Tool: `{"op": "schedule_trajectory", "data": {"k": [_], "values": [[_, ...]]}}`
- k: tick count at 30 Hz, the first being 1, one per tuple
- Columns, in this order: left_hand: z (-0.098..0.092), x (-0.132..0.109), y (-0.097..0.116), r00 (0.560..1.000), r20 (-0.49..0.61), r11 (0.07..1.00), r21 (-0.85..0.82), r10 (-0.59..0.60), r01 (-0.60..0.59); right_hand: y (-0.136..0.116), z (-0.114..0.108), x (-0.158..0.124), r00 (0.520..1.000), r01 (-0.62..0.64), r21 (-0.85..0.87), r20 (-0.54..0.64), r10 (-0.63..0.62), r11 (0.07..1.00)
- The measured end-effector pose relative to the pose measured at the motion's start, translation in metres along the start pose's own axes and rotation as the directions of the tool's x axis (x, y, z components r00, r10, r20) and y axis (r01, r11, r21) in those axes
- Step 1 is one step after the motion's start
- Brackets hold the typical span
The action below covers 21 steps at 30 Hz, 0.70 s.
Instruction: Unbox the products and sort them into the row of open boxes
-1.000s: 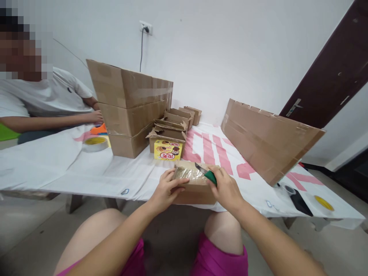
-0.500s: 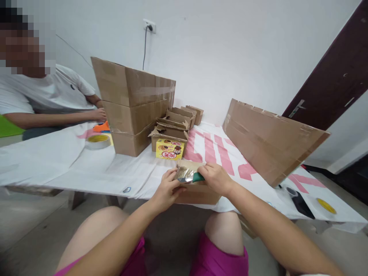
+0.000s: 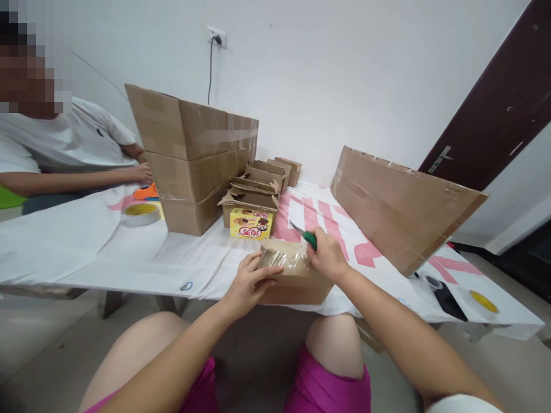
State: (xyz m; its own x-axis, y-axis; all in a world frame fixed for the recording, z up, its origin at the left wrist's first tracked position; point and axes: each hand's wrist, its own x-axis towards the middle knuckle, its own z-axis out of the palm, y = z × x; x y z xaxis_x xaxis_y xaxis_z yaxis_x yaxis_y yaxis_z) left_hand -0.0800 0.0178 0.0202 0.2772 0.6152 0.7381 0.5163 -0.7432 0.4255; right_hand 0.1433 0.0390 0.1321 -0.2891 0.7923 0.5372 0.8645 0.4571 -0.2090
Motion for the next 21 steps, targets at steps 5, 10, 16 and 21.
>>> {"op": "schedule_trajectory", "data": {"k": [5,10,16,21], "values": [[0.000,-0.001,0.000,1.000,-0.004,1.000,0.004,0.011,-0.011,0.024,-0.023,-0.041,0.994,0.039,0.029,-0.104,-0.036,0.999],[0.002,0.000,0.001,1.000,-0.013,1.000,-0.012,0.005,-0.005,0.045,-0.011,-0.147,0.868,0.399,0.041,0.305,-0.391,0.916],[0.001,0.003,0.005,1.000,-0.005,1.000,-0.012,-0.008,0.008,0.049,0.007,-0.216,0.722,0.201,-0.104,0.687,-0.075,0.974],[-0.001,0.003,0.007,1.000,0.003,1.000,-0.006,-0.008,0.008,0.044,-0.020,-0.194,0.644,0.082,-0.048,0.765,-0.016,0.996]]}}
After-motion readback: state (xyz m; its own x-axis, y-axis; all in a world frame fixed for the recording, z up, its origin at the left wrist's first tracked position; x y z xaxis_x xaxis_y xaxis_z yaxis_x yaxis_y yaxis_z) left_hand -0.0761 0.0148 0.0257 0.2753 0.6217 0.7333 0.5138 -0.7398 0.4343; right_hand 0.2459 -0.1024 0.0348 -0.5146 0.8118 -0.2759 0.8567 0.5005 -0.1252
